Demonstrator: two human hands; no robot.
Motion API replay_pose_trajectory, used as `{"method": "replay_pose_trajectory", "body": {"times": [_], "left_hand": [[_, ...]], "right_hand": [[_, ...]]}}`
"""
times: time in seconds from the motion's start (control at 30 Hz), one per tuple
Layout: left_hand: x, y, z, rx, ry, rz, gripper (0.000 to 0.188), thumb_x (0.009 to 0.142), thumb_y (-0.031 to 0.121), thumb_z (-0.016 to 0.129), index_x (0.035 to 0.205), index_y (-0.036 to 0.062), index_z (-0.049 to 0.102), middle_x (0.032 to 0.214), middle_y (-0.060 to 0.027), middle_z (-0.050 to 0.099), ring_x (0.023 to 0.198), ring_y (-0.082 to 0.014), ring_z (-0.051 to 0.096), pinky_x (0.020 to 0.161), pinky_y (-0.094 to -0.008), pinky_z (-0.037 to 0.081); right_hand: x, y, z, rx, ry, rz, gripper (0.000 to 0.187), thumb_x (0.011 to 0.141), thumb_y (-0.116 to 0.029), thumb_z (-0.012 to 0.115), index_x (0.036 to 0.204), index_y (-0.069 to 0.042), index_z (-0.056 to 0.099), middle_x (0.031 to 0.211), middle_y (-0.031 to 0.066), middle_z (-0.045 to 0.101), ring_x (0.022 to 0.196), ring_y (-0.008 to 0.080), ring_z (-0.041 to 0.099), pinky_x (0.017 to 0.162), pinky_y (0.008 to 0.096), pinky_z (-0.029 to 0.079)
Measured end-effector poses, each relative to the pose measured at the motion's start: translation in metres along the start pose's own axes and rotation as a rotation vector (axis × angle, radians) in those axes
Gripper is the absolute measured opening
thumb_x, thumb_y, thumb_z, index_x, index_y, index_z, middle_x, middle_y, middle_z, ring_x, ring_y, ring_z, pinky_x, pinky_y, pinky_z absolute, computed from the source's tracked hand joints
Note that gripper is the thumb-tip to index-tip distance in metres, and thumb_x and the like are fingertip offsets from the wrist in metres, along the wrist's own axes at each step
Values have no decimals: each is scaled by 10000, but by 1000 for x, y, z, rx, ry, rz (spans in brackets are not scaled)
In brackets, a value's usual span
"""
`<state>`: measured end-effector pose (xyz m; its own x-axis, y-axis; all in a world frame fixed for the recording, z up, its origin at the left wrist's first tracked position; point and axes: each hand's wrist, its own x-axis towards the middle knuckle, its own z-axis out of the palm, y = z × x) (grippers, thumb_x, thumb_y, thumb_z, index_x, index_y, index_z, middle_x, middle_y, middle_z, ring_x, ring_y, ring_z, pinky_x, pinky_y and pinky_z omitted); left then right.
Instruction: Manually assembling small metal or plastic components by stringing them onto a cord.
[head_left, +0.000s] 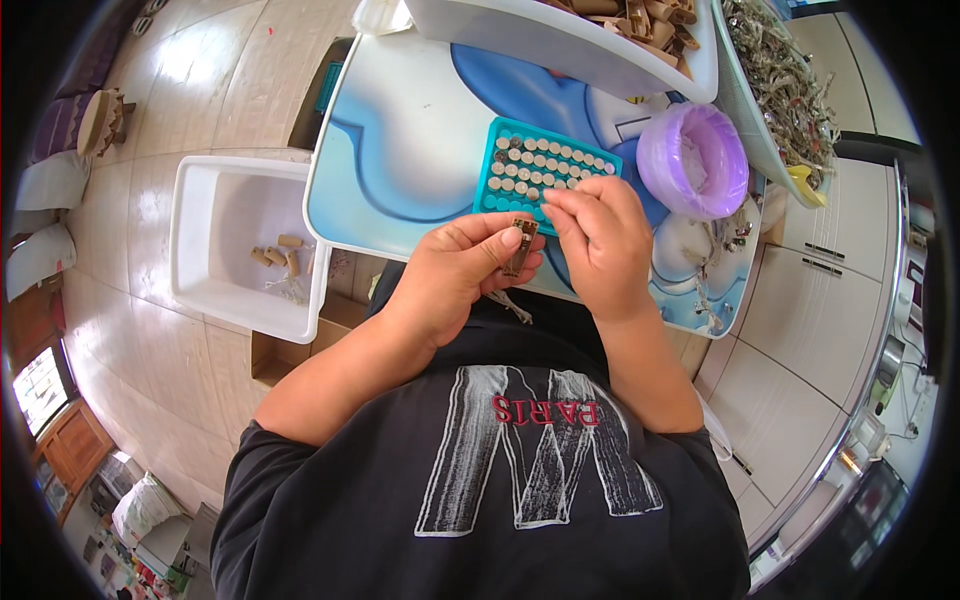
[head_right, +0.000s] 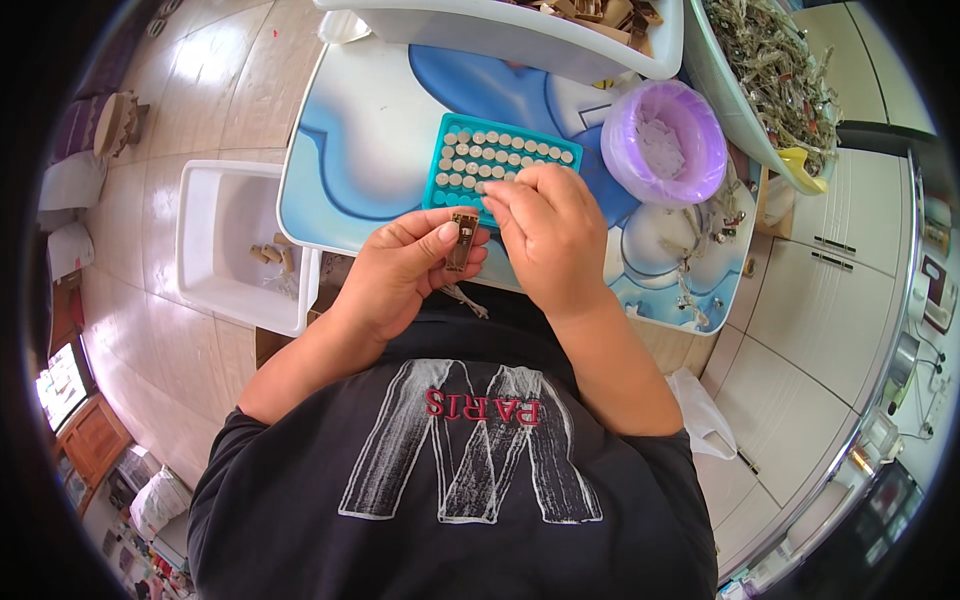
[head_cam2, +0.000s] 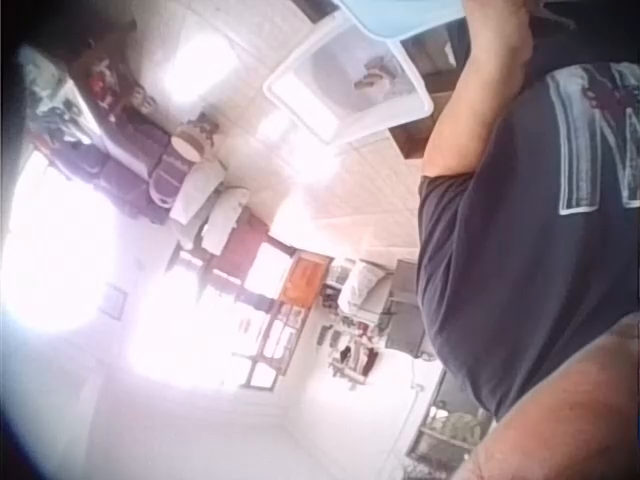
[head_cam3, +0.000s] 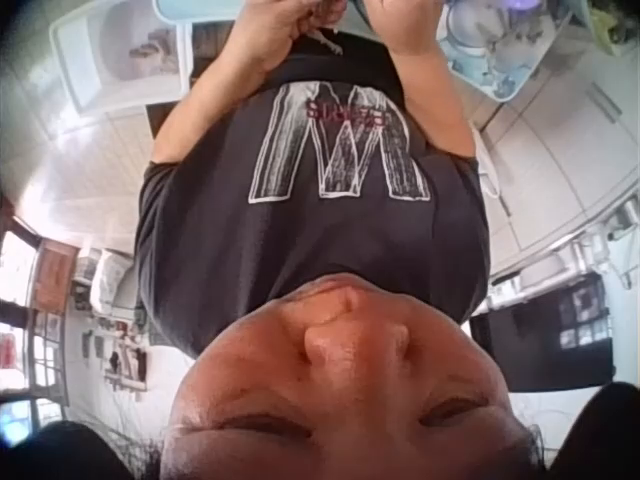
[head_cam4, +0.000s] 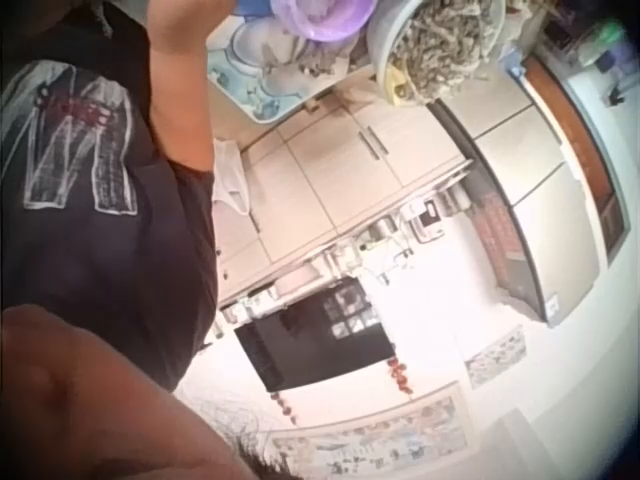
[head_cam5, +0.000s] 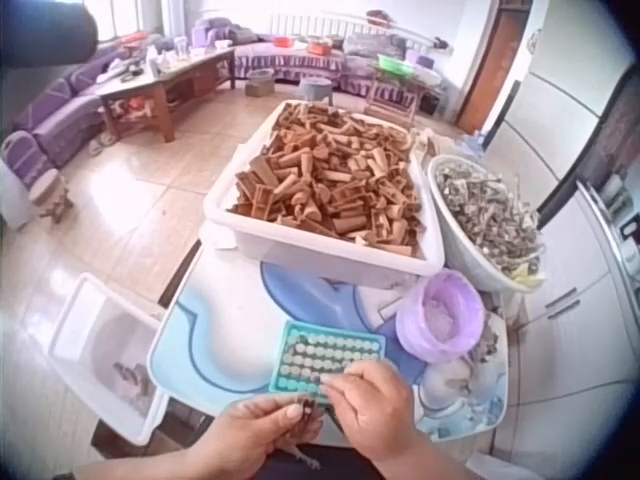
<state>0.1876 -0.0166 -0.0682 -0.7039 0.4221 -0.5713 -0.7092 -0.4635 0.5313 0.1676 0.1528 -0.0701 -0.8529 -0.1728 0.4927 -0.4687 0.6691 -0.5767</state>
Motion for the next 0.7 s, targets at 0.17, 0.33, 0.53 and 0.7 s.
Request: {"method": "replay_pose_trajectory", "body": {"times": [0.17, 0.33, 0.53, 0.7], "left_hand": [[0, 3, -2, -10, 20, -2, 268, 931, 151, 519, 1141, -12, 557, 1009, -115, 642, 877, -180, 639, 813, -307, 529], [2, 5, -4, -38, 21, -1, 261, 935, 141, 514, 1135, -21, 557, 990, -99, 638, 868, -166, 631, 812, -301, 525], [4, 1, -8, -72, -3, 15, 262, 936, 138, 510, 1136, -24, 559, 952, -73, 636, 862, -146, 628, 816, -299, 525], [4, 2, -7, -71, 13, 25, 273, 937, 151, 509, 1145, -18, 563, 948, -72, 640, 869, -142, 631, 819, -308, 527]], "right_hand": [[5, 7, 10, -223, -48, -98, 205, 631, -66, 746, 815, -94, 659, 748, 16, 542, 676, 200, 542, 565, 317, 438], [5, 6, 10, -109, 18, -97, 180, 622, -53, 742, 758, -70, 625, 756, 32, 546, 677, 214, 540, 576, 318, 431], [4, -13, 4, 22, -26, -101, 173, 619, -41, 735, 745, -57, 617, 753, 45, 549, 665, 227, 534, 572, 327, 426], [1, -12, 5, 31, -64, -142, 168, 632, -36, 731, 775, -57, 647, 748, 36, 551, 651, 219, 525, 562, 317, 422]]}}
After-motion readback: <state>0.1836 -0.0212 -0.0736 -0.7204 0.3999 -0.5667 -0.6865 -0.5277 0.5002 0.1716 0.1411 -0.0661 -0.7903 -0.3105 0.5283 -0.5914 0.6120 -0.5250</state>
